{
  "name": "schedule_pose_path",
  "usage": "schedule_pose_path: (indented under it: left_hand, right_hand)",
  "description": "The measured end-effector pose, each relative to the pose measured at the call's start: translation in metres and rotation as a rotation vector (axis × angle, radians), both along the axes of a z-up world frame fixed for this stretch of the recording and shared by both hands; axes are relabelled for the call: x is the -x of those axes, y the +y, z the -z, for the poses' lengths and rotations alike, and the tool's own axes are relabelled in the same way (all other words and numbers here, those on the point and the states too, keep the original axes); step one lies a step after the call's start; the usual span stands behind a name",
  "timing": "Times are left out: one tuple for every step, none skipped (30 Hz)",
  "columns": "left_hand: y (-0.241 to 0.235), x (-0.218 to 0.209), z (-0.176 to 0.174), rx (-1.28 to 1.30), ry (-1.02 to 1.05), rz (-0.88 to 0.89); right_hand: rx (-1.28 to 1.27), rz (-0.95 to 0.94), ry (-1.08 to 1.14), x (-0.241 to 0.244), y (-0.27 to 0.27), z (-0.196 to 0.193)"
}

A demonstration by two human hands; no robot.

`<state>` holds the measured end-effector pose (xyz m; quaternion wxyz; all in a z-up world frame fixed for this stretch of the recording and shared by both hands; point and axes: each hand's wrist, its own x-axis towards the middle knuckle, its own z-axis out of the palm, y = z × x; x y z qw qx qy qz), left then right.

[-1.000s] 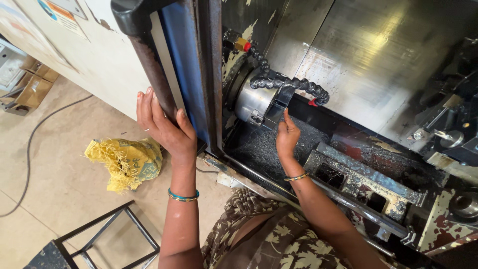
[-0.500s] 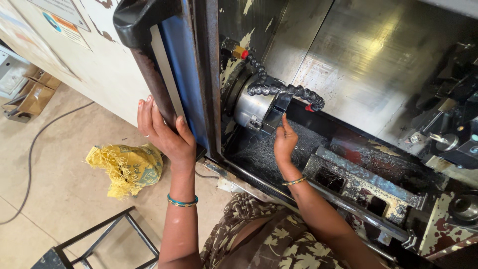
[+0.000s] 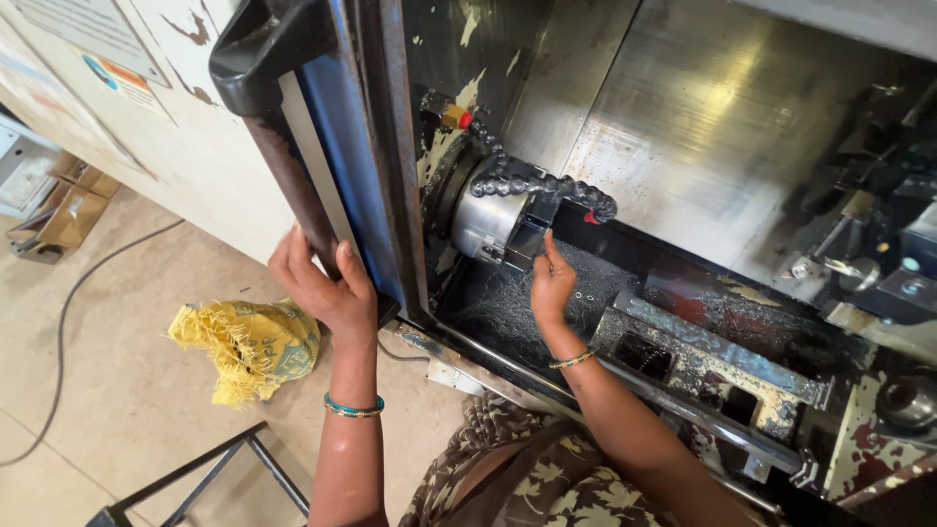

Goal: The person sorts small metal washers from a wooden tray into a green plastic bin. They repeatedly open and close the door of a blue industrial machine, placing a washer inside the machine's chuck before closing the door.

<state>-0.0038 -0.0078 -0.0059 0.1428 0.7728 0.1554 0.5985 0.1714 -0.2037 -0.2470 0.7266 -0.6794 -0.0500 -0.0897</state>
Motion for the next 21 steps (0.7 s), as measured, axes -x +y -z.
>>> schedule_pose_path:
  left_hand:
    - [0.001, 0.000, 0.002, 0.062, 0.001, 0.035]
    - [0.001, 0.000, 0.004, 0.124, 0.003, 0.071]
    - [0.002, 0.000, 0.007, 0.158, 0.002, 0.092]
    - [0.003, -0.001, 0.009, 0.191, 0.001, 0.113]
    - [0.003, -0.001, 0.011, 0.227, 0.000, 0.134]
    - [0.004, -0.001, 0.013, 0.216, 0.008, 0.134]
    - [0.005, -0.001, 0.014, 0.205, 0.014, 0.132]
    - [0.006, -0.001, 0.015, 0.194, 0.020, 0.131]
    - [0.006, -0.001, 0.015, 0.218, 0.019, 0.149]
    - [0.006, -0.001, 0.016, 0.243, 0.019, 0.167]
    - [0.005, 0.000, 0.016, 0.267, 0.022, 0.187]
    - [0.004, 0.001, 0.017, 0.290, 0.010, 0.214]
    - [0.002, 0.002, 0.017, 0.313, -0.002, 0.243]
    - [-0.001, 0.003, 0.017, 0.335, -0.014, 0.273]
    - [-0.004, 0.004, 0.017, 0.349, -0.017, 0.293]
    - [-0.008, 0.005, 0.017, 0.363, -0.020, 0.313]
    - [-0.011, 0.007, 0.017, 0.376, -0.023, 0.332]
    - [-0.015, 0.008, 0.016, 0.410, -0.006, 0.346]
    - [-0.020, 0.010, 0.016, 0.443, 0.012, 0.360]
    - [-0.024, 0.012, 0.016, 0.476, 0.030, 0.374]
    - [-0.030, 0.013, 0.016, 0.457, 0.020, 0.389]
  right_hand:
    - [-0.005, 0.001, -0.007, -0.001, 0.000, 0.000]
    - [-0.009, 0.002, -0.014, -0.002, 0.000, 0.000]
    - [0.017, 0.002, -0.033, -0.003, -0.001, -0.001]
    - [0.043, 0.002, -0.051, -0.003, -0.001, -0.003]
    - [0.072, 0.001, -0.070, -0.003, -0.004, -0.005]
    - [0.055, -0.020, -0.003, -0.003, -0.007, -0.008]
    - [0.037, -0.044, 0.062, -0.004, -0.009, -0.012]
    - [0.020, -0.068, 0.127, -0.005, -0.011, -0.017]
    - [0.028, -0.094, 0.137, -0.005, -0.014, -0.021]
    - [0.036, -0.121, 0.148, -0.006, -0.019, -0.027]
    - [0.044, -0.145, 0.161, -0.006, -0.022, -0.031]
    - [0.040, -0.161, 0.203, -0.006, -0.024, -0.035]
    - [0.034, -0.174, 0.245, -0.007, -0.026, -0.041]
    - [0.029, -0.187, 0.286, -0.007, -0.028, -0.045]
    - [0.041, -0.188, 0.299, -0.006, -0.031, -0.049]
    - [0.053, -0.188, 0.312, -0.004, -0.035, -0.052]
    - [0.065, -0.190, 0.324, -0.001, -0.039, -0.054]
    - [0.039, -0.196, 0.332, 0.002, -0.045, -0.056]
    - [0.013, -0.203, 0.341, 0.006, -0.051, -0.058]
    - [-0.013, -0.210, 0.349, 0.010, -0.056, -0.060]
    - [-0.036, -0.200, 0.344, 0.015, -0.063, -0.060]
